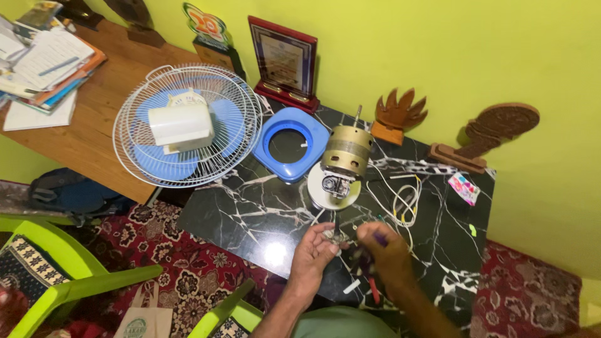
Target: The person disassembles a fan motor, cleans its components with a cloth, and uses pliers and a screwdriver to adjust and reassemble the motor. The person handles the motor, wires, and tools throughout the process.
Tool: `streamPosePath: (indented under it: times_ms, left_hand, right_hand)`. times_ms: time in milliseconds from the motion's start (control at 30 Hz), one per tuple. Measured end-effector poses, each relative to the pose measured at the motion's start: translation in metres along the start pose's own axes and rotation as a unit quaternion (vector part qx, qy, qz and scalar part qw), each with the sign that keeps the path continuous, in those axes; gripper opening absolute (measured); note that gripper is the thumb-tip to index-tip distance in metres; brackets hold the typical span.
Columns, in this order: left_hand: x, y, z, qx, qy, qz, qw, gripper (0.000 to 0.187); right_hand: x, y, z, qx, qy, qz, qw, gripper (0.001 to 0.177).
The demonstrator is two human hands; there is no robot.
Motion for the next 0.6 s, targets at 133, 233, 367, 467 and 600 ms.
streamPosePath:
  times_ms: [133, 233, 367, 467, 600]
  left_hand:
    - [0.026, 0.001, 0.012, -0.018, 0.029, 0.033, 0.999, 0.043]
    - [0.042, 0.0, 0.027, -0.012, 0.014, 0.069, 0.997, 0.044]
    - [0.062, -0.001, 0.034, -0.013, 0.012, 0.056, 0.998, 0.044]
    - [0.067, -0.004, 0.034, -0.011, 0.012, 0.045, 0.999, 0.044]
    - [0.071, -0.006, 0.028, -0.014, 0.015, 0.021, 1.0, 0.045]
  right_hand:
    - [0.022, 0.048, 0.047, -0.065, 0.134, -0.169, 0.974, 0.019]
    - [-0.002, 0.076, 0.078, -0.055, 0.083, -0.149, 0.984, 0.017]
    - [-0.031, 0.088, 0.102, -0.027, 0.117, -0.275, 0.954, 0.018]
    - [-0.043, 0.085, 0.117, -0.03, 0.181, -0.317, 0.931, 0.018]
    - [-0.068, 0.085, 0.132, -0.022, 0.148, -0.363, 0.92, 0.022]
Point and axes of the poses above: each hand's wrist, its own z-axis towards the middle knuckle, its own y-axis out of the back of the hand, x = y × z, the point moved 8 cm from there along z, towards the middle knuckle, and after that the axes turned 14 degrees about z, right-handed, at the moved point
